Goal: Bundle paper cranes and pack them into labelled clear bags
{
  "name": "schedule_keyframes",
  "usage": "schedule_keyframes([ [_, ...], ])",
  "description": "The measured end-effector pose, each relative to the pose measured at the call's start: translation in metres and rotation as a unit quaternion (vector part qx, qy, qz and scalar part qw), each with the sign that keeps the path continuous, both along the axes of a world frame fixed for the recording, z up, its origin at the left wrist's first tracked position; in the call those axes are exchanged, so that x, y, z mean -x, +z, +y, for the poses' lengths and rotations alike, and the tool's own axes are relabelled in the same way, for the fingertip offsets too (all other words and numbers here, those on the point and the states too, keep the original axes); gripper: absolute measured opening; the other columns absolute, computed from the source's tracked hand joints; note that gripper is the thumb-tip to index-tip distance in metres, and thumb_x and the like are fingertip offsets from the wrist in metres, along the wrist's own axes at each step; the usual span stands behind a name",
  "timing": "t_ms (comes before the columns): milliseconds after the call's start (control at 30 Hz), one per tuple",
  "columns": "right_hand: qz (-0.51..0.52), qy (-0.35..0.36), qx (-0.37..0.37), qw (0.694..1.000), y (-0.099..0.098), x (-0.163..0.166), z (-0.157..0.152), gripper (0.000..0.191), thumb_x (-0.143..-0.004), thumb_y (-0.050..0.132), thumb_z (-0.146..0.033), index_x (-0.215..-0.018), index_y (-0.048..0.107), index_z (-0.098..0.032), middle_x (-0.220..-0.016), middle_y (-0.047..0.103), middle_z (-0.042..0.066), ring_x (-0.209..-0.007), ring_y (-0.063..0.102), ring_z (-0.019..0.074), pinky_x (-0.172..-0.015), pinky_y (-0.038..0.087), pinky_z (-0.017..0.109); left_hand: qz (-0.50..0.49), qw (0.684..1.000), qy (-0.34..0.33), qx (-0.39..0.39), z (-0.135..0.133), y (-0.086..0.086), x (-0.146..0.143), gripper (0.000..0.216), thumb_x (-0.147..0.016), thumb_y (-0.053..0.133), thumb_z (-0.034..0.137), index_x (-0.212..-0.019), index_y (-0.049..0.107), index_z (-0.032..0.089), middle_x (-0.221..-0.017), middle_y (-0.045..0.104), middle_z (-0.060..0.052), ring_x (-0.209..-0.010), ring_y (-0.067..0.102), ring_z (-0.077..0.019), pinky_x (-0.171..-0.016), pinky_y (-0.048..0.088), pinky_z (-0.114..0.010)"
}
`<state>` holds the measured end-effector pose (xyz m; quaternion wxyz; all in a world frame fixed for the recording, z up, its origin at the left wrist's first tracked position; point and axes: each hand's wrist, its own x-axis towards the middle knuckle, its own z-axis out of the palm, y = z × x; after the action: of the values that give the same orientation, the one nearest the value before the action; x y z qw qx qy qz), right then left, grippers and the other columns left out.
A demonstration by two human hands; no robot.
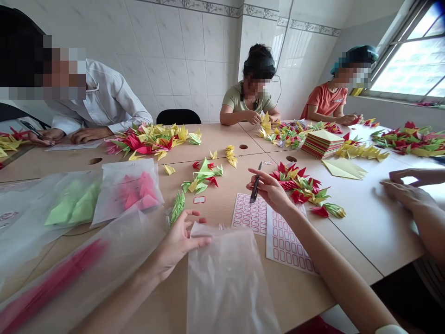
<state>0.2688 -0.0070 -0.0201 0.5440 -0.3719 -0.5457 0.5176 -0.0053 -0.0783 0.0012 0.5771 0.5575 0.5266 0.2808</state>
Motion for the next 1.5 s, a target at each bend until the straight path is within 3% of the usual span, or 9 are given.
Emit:
schedule_keyframes([
  [133, -0.034, -0.024, -0.008, 0.999, 0.001, -0.001, 0.001, 0.031, -0.072, 0.062, -0.03, -0.1, 0.054, -0.019, -0.079, 0.053, -0.001, -0.077, 0.062, 0.0141, -0.08, 0.05, 0.034, -0.071, 0.997, -0.024, -0.017, 0.017, 0.024, 0.019, 0.05, -0.071, 0.067, 0.028, -0.109, 0.035, 0.023, -0.095, 0.063, -0.003, -0.069, 0.061, -0.0121, -0.066, 0.047, -0.025],
  [333, -0.193, -0.063, -0.052, 0.978, -0.004, -0.007, 0.007, 0.025, -0.074, 0.061, -0.036, -0.077, 0.043, -0.019, -0.071, 0.054, -0.002, -0.069, 0.06, 0.0125, -0.069, 0.05, 0.029, -0.04, 0.969, -0.245, -0.019, 0.05, 0.06, 0.052, 0.038, -0.067, 0.062, 0.02, -0.103, 0.051, 0.021, -0.087, 0.058, 0.004, -0.05, 0.047, -0.003, -0.048, 0.034, -0.015],
  [467, -0.324, -0.059, -0.086, 0.94, -0.004, -0.006, 0.004, 0.018, -0.08, 0.054, -0.034, -0.082, 0.043, -0.02, -0.076, 0.057, 0.001, -0.069, 0.057, 0.0125, -0.065, 0.047, 0.027, 0.075, 0.949, -0.306, -0.01, 0.049, 0.038, 0.038, 0.04, -0.065, 0.056, 0.015, -0.104, 0.052, 0.023, -0.103, 0.058, -0.003, -0.064, 0.061, -0.0121, -0.056, 0.044, -0.022],
  [633, -0.472, 0.005, -0.136, 0.871, 0.011, -0.021, -0.002, 0.018, -0.073, 0.062, -0.025, -0.081, 0.047, -0.018, -0.083, 0.059, 0.004, -0.073, 0.055, 0.0142, -0.068, 0.044, 0.028, 0.174, 0.928, -0.274, -0.184, 0.032, 0.001, 0.021, 0.058, -0.063, 0.043, 0.004, -0.117, 0.041, 0.027, -0.118, 0.048, -0.005, -0.088, 0.059, -0.0155, -0.084, 0.047, -0.034],
  [833, -0.288, -0.147, -0.127, 0.938, 0.035, -0.045, -0.002, 0.021, -0.08, 0.055, -0.036, -0.08, 0.041, -0.02, -0.075, 0.054, -0.001, -0.061, 0.055, 0.0102, -0.058, 0.044, 0.023, 0.228, 0.876, -0.263, -0.334, 0.038, -0.002, -0.008, 0.057, -0.07, 0.044, 0.006, -0.124, 0.038, 0.027, -0.129, 0.039, -0.005, -0.126, 0.034, -0.0195, -0.103, 0.032, -0.037],
  [933, -0.158, -0.217, -0.151, 0.951, 0.032, -0.047, 0.001, 0.025, -0.078, 0.057, -0.037, -0.077, 0.038, -0.022, -0.067, 0.049, -0.004, -0.053, 0.052, 0.0087, -0.051, 0.043, 0.021, 0.238, 0.872, -0.26, -0.339, 0.046, -0.006, -0.057, 0.042, -0.078, 0.049, 0.021, -0.12, 0.042, 0.019, -0.124, 0.047, -0.009, -0.119, 0.042, -0.0214, -0.101, 0.035, -0.037],
  [1133, -0.041, -0.305, -0.099, 0.946, 0.013, -0.052, 0.006, 0.025, -0.075, 0.06, -0.036, -0.074, 0.038, -0.023, -0.063, 0.047, -0.006, -0.047, 0.047, 0.0073, -0.045, 0.04, 0.02, 0.292, 0.834, -0.305, -0.355, 0.055, -0.018, -0.162, 0.059, -0.073, 0.061, 0.043, -0.118, 0.043, 0.009, -0.126, 0.046, -0.018, -0.121, 0.039, -0.0302, -0.099, 0.033, -0.041],
  [1367, -0.067, -0.29, -0.088, 0.951, 0.009, -0.047, 0.007, 0.026, -0.075, 0.058, -0.038, -0.073, 0.037, -0.023, -0.061, 0.043, -0.006, -0.047, 0.043, 0.0077, -0.045, 0.038, 0.019, 0.319, 0.859, -0.288, -0.279, 0.057, -0.017, -0.188, 0.084, -0.042, 0.084, 0.033, -0.113, 0.046, 0.009, -0.123, 0.045, -0.022, -0.112, 0.047, -0.0355, -0.09, 0.041, -0.041],
  [1500, -0.147, -0.182, -0.082, 0.969, 0.006, -0.037, 0.005, 0.026, -0.076, 0.057, -0.04, -0.074, 0.039, -0.022, -0.063, 0.045, -0.004, -0.053, 0.047, 0.0091, -0.049, 0.039, 0.02, 0.286, 0.889, -0.281, -0.22, 0.061, -0.018, -0.177, 0.077, -0.031, 0.086, 0.021, -0.1, 0.053, 0.012, -0.108, 0.057, -0.016, -0.1, 0.055, -0.0343, -0.081, 0.045, -0.039],
])
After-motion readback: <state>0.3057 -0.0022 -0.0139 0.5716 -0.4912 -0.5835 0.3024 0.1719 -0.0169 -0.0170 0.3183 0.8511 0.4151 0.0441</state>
